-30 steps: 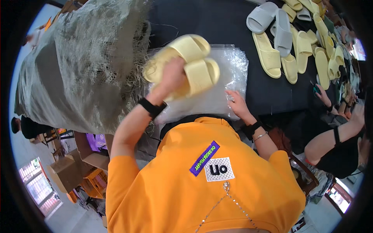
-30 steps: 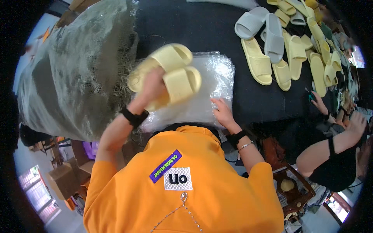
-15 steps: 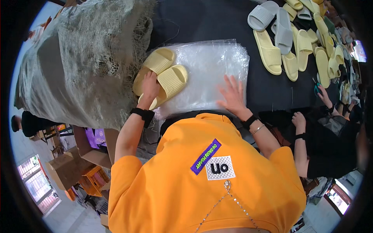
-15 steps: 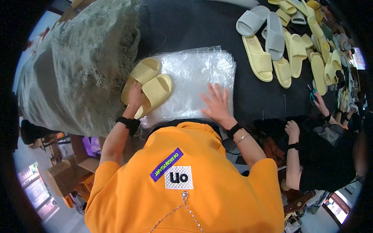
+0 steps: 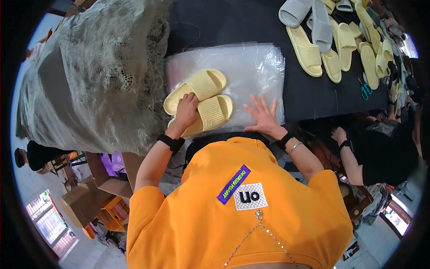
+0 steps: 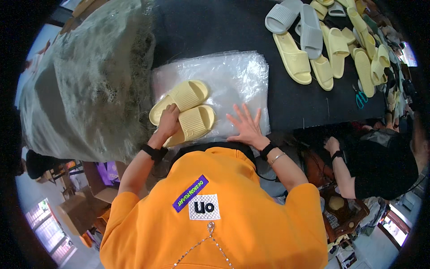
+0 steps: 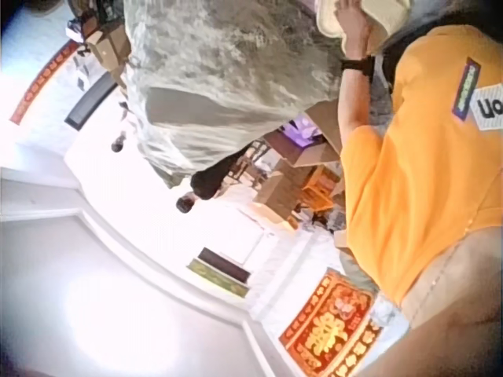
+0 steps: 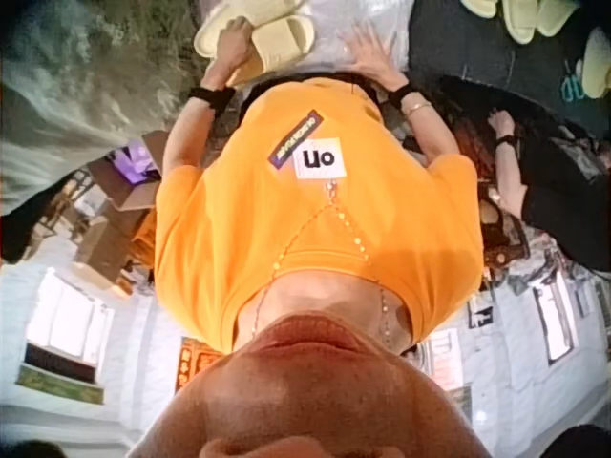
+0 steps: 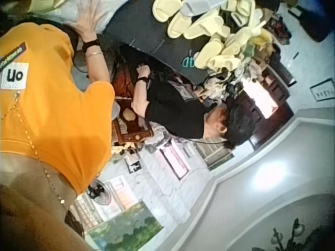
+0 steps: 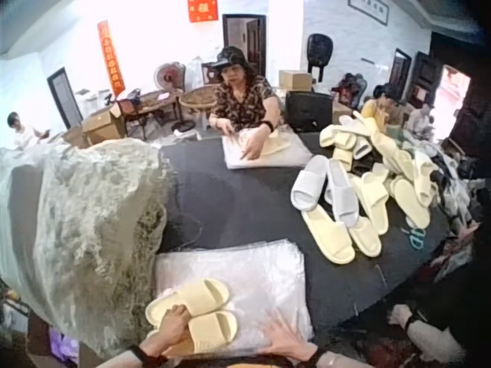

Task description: Placing pairs of manufactured sandals into plastic bags on a workbench.

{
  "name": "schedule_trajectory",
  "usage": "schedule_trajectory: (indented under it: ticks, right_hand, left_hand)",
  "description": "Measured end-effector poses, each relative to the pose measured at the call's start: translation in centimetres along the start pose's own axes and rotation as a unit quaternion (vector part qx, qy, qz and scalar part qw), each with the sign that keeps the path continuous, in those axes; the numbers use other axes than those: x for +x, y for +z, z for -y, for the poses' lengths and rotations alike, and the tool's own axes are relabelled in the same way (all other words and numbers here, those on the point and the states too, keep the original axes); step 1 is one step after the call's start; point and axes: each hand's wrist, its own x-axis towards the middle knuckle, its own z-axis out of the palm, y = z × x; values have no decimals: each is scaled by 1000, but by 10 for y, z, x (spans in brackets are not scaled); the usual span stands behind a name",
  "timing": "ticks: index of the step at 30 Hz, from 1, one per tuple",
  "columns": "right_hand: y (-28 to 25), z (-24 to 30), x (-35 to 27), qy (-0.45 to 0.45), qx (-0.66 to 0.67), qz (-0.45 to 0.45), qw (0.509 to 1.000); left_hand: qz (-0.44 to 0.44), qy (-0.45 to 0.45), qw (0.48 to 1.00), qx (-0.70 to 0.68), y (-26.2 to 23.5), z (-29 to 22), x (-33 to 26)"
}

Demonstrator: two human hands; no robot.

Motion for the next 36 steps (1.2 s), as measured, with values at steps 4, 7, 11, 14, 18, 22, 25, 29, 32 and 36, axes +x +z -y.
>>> schedule_trajectory:
  ticks: [4, 7, 11, 14, 18, 22, 25, 29, 32, 36]
  right_hand:
    - [21, -12, -3, -28, -41, -26, 998]
    - [29, -16, -1, -35, -61, -37, 997]
    - [26, -12, 1, -22, -67, -12, 997]
    - [20, -13, 3, -16, -44, 10, 999]
    - [-27, -17, 25, 28, 137, 149, 979]
    - [-88, 0, 53, 116, 562, -38, 818]
    - [-94, 0, 63, 15, 367, -36, 929]
    - [-115, 4, 65, 53, 440, -8, 896]
    - [-126, -29, 52, 82, 383, -90, 916]
    - [-117, -123, 33, 210, 562, -254, 758]
  left_hand:
    - [-11, -3, 1000, 29, 6, 13, -11]
    - [-8, 11, 1000, 1, 6, 19, -7]
    - [-8, 1, 1000, -4, 2, 17, -6]
    - [-10, 10, 999, -35, -5, 14, 3]
    - [-71, 43, 995, -54, -42, -14, 31]
    - [-81, 99, 991, -45, -57, -41, 72]
    - [-69, 168, 978, -101, -45, -56, 79]
    - [-51, 145, 972, -176, -51, -70, 76]
    - [-67, 149, 959, -231, -72, -70, 71]
    - [-126, 13, 931, -342, -76, -50, 63]
